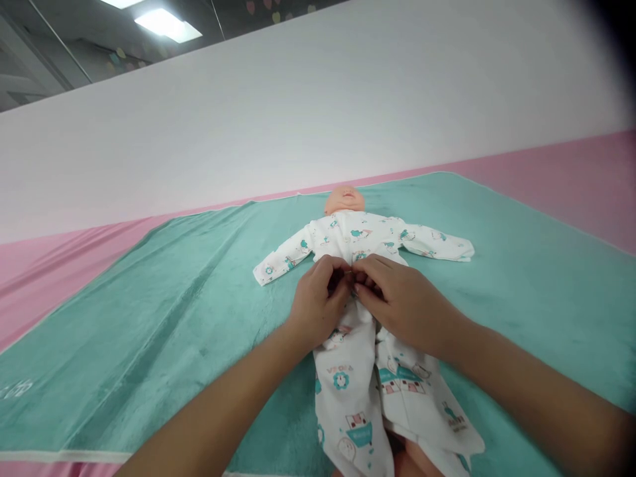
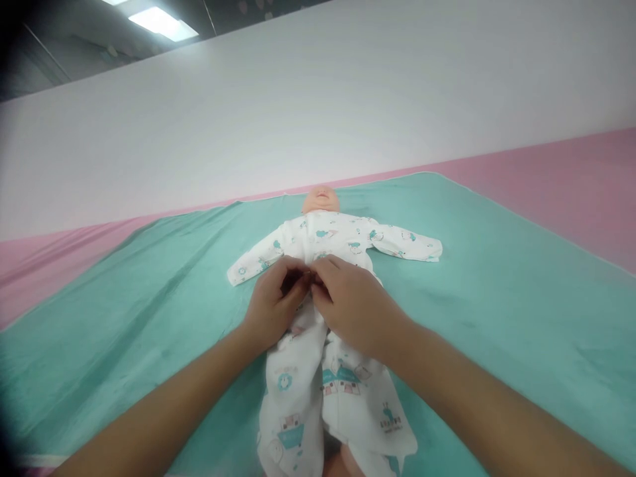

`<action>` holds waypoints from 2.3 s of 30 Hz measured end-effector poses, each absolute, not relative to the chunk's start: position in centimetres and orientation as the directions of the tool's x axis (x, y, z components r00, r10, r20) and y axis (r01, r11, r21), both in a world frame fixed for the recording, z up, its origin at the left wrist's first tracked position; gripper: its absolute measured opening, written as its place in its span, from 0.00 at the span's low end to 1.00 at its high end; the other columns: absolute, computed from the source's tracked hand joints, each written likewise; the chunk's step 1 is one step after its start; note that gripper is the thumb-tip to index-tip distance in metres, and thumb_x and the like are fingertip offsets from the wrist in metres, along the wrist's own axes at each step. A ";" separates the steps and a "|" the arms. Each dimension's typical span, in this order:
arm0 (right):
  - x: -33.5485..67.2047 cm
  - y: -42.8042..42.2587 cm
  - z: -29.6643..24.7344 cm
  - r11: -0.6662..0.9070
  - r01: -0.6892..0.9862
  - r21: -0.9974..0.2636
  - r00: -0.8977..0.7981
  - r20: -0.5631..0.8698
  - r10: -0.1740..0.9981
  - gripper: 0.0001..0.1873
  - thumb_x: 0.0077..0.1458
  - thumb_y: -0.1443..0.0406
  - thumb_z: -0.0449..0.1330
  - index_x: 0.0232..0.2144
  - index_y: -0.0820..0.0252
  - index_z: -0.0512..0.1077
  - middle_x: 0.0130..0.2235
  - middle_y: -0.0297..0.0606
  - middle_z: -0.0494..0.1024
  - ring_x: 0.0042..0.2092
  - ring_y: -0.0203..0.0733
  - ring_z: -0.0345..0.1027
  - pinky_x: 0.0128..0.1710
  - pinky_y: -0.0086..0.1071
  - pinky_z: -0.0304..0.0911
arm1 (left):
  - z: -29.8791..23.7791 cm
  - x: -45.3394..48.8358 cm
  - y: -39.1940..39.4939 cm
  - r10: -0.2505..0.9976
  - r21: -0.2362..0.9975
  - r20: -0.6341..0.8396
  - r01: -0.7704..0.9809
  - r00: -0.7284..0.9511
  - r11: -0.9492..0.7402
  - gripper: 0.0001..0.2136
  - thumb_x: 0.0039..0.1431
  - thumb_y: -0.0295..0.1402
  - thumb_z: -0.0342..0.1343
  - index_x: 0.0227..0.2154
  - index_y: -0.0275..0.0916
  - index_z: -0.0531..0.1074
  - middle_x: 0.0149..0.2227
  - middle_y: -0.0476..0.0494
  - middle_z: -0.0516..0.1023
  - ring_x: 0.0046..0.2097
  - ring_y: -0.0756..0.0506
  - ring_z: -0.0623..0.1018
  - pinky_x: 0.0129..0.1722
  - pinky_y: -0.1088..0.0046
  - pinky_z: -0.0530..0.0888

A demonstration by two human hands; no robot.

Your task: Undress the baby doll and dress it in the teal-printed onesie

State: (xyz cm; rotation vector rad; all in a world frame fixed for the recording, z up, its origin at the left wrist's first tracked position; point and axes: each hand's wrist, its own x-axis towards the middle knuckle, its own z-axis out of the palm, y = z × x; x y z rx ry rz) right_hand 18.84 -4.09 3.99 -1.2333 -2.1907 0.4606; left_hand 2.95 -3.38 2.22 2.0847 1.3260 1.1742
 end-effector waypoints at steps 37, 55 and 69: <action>18.9 -4.1 4.0 0.547 0.661 -0.514 -0.434 0.332 0.837 0.06 0.57 0.68 0.48 0.32 0.58 0.65 0.32 0.35 0.69 0.32 0.37 0.62 0.31 0.32 0.57 | 2.0 2.9 -3.4 0.876 0.698 0.438 0.538 0.201 -0.472 0.05 0.57 0.26 0.48 0.34 0.40 0.67 0.33 0.47 0.73 0.34 0.50 0.71 0.34 0.72 0.69; 18.9 -4.2 4.1 0.547 0.655 -0.521 -0.440 0.326 0.837 0.05 0.57 0.68 0.48 0.30 0.58 0.63 0.32 0.34 0.69 0.32 0.36 0.61 0.30 0.31 0.57 | 2.0 2.8 -3.4 0.882 0.693 0.425 0.553 0.204 -0.462 0.05 0.57 0.27 0.48 0.35 0.40 0.67 0.33 0.47 0.73 0.34 0.50 0.70 0.34 0.71 0.69; 19.0 -4.3 4.1 0.554 0.652 -0.518 -0.444 0.331 0.833 0.05 0.57 0.68 0.48 0.30 0.58 0.62 0.32 0.34 0.68 0.32 0.36 0.61 0.30 0.31 0.57 | 2.0 2.9 -3.4 0.880 0.697 0.431 0.545 0.201 -0.466 0.05 0.57 0.27 0.48 0.35 0.40 0.67 0.33 0.47 0.73 0.34 0.50 0.71 0.34 0.72 0.69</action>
